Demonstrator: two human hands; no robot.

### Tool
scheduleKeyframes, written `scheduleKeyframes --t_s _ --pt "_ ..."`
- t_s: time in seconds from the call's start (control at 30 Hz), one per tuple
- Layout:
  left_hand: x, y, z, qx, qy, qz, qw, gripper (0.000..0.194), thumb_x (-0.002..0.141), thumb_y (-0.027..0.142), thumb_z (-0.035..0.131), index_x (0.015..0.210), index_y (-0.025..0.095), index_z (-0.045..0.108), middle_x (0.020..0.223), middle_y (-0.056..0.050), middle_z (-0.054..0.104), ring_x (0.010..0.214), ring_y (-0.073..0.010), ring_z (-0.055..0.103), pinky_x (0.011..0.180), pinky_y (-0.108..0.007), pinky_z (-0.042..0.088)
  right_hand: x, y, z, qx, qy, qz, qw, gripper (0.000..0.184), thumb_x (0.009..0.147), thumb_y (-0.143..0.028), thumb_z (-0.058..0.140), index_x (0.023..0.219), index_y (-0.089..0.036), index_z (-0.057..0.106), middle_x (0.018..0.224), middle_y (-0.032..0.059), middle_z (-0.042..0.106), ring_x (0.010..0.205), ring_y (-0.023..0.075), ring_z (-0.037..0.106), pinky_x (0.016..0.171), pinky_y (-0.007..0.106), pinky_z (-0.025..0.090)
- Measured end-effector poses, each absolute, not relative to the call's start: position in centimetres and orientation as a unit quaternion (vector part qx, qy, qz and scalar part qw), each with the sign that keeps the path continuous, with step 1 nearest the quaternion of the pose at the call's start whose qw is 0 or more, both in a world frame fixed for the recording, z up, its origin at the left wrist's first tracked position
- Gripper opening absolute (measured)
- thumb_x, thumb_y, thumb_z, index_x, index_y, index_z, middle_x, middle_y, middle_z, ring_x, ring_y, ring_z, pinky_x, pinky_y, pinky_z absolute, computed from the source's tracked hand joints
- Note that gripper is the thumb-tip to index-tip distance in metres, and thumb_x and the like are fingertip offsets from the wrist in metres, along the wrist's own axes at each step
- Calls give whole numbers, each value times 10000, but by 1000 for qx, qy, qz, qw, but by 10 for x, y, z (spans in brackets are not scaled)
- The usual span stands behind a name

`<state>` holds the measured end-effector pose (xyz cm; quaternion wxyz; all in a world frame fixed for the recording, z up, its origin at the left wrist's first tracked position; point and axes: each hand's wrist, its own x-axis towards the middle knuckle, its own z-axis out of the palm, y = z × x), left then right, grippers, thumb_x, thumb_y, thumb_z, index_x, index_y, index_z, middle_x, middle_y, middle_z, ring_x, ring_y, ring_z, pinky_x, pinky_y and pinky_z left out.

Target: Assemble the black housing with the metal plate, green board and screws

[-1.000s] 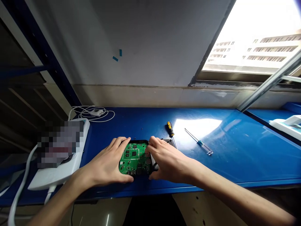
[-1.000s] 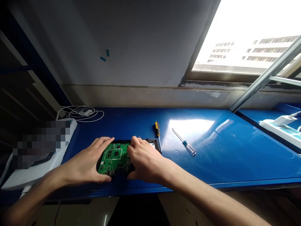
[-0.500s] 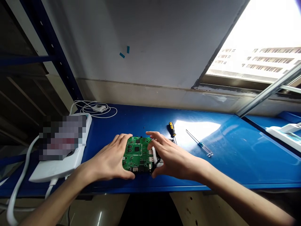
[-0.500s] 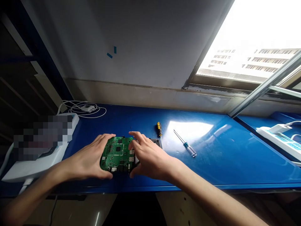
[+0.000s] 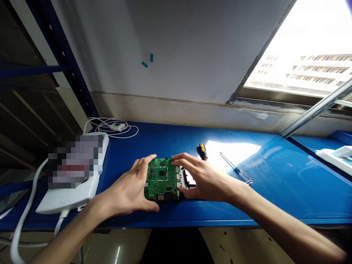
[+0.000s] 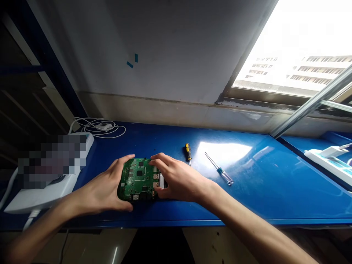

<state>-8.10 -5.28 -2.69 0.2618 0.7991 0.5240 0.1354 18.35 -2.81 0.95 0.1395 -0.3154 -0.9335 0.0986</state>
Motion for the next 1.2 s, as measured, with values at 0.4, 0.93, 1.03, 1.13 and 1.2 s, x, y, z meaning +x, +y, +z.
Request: scheduleKeyframes --t_s 0.4,0.93,1.03,1.13,1.2 --pt "-81 -46 -14 789 545 137 247 1360 701 727 805 1606 351 -138 1701 -215 206 1531 -473 307 1148 -671 428 232 24 2 -429 -849 104 290 635 752 -324 809 1311 -207 531 1338 111 705 1187 270 715 990 434 612" --pt "-44 18 5 849 446 196 202 1160 783 346 824 1621 455 29 1680 -11 318 1509 -327 389 1238 -515 370 242 18 -9 -364 -858 129 340 628 749 -242 771 1317 -192 507 1326 122 685 1189 259 695 1006 408 597" --pt "-43 17 4 858 444 210 150 1192 770 341 835 1627 457 14 1650 -15 370 1497 -340 385 1229 -555 357 243 17 -10 -343 -865 127 342 679 828 -241 692 1453 -209 430 1419 140 604 1261 270 643 1029 439 587" --pt "-41 16 2 864 428 246 100 1211 754 332 854 1632 439 26 1622 -38 404 1473 -352 395 1210 -575 364 242 15 -13 -323 -877 127 332 834 880 -314 676 1594 -213 257 1567 176 443 1438 300 491 1138 491 513" --pt "-40 16 0 866 414 268 75 1214 756 304 857 1634 431 28 1614 -46 411 1453 -349 409 1202 -568 371 239 16 -17 -321 -885 120 316 1006 853 -423 747 1636 -214 151 1650 193 313 1535 334 348 1198 534 444"
